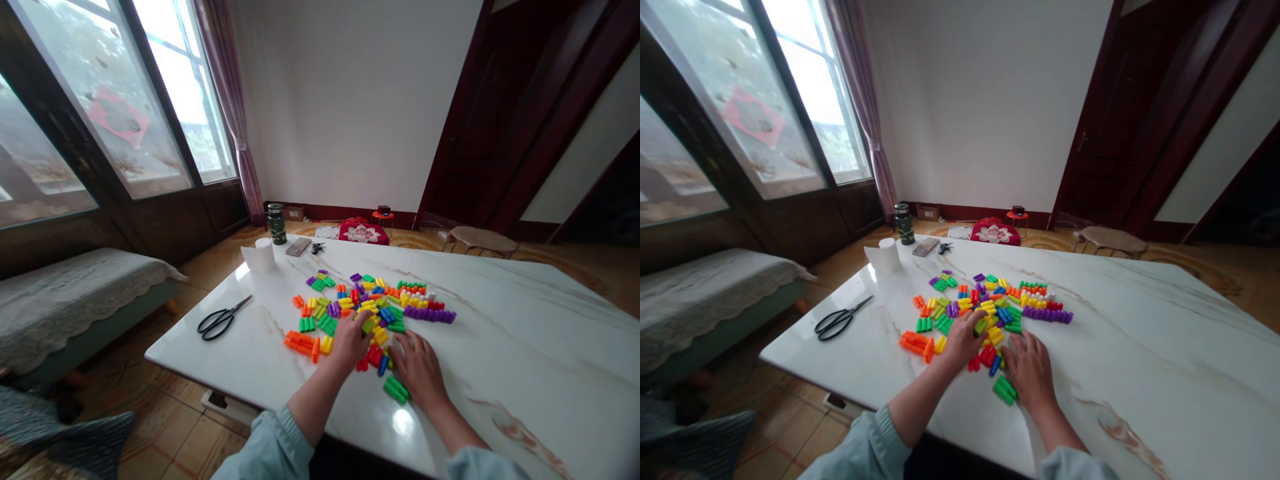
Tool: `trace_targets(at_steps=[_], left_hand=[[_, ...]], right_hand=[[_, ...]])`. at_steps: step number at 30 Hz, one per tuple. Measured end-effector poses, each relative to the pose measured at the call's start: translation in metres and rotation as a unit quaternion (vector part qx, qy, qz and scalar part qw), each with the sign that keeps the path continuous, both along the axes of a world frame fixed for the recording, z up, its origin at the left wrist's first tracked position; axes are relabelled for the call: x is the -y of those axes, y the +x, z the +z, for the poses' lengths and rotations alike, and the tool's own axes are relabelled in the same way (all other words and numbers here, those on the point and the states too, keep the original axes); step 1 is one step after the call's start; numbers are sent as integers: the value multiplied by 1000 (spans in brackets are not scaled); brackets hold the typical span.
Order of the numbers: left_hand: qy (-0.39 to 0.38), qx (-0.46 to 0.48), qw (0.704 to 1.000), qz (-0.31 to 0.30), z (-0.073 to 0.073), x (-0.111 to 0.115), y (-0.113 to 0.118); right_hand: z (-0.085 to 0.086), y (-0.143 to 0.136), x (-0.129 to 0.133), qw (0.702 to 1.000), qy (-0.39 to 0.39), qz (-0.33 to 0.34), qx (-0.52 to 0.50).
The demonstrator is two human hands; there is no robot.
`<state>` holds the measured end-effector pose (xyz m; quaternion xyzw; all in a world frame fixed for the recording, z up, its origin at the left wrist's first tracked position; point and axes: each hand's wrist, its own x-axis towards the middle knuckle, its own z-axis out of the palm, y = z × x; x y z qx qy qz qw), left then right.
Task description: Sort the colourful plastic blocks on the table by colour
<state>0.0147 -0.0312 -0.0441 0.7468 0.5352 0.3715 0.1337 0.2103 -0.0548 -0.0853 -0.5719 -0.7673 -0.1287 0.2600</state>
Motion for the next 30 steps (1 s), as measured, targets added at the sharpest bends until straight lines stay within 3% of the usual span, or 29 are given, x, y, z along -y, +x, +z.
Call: trace_targets(at_steps=[6, 9, 11, 14, 16, 22, 30], left_hand=[[25, -6, 992, -121, 33, -8, -16], [37, -23, 994, -98, 37, 8, -43], [48, -36, 997, -41, 31, 26, -65], [42, -90, 991, 95, 13, 55, -98], [11, -139, 981, 132, 3, 70, -113], [-7, -188, 968, 167, -9, 83, -115], [41, -185, 972, 142, -16, 67, -96]], right_hand=[[-2, -1, -1, 1000, -7, -4, 9], [-2, -2, -1, 1000, -6, -9, 12], [-1, -3, 0, 1000, -4, -12, 14], [2, -5, 3, 1000, -7, -18, 13], [5, -7, 4, 1000, -13, -20, 10], [9, -10, 6, 999, -23, -31, 5], [12, -12, 8, 999, -29, -35, 0]])
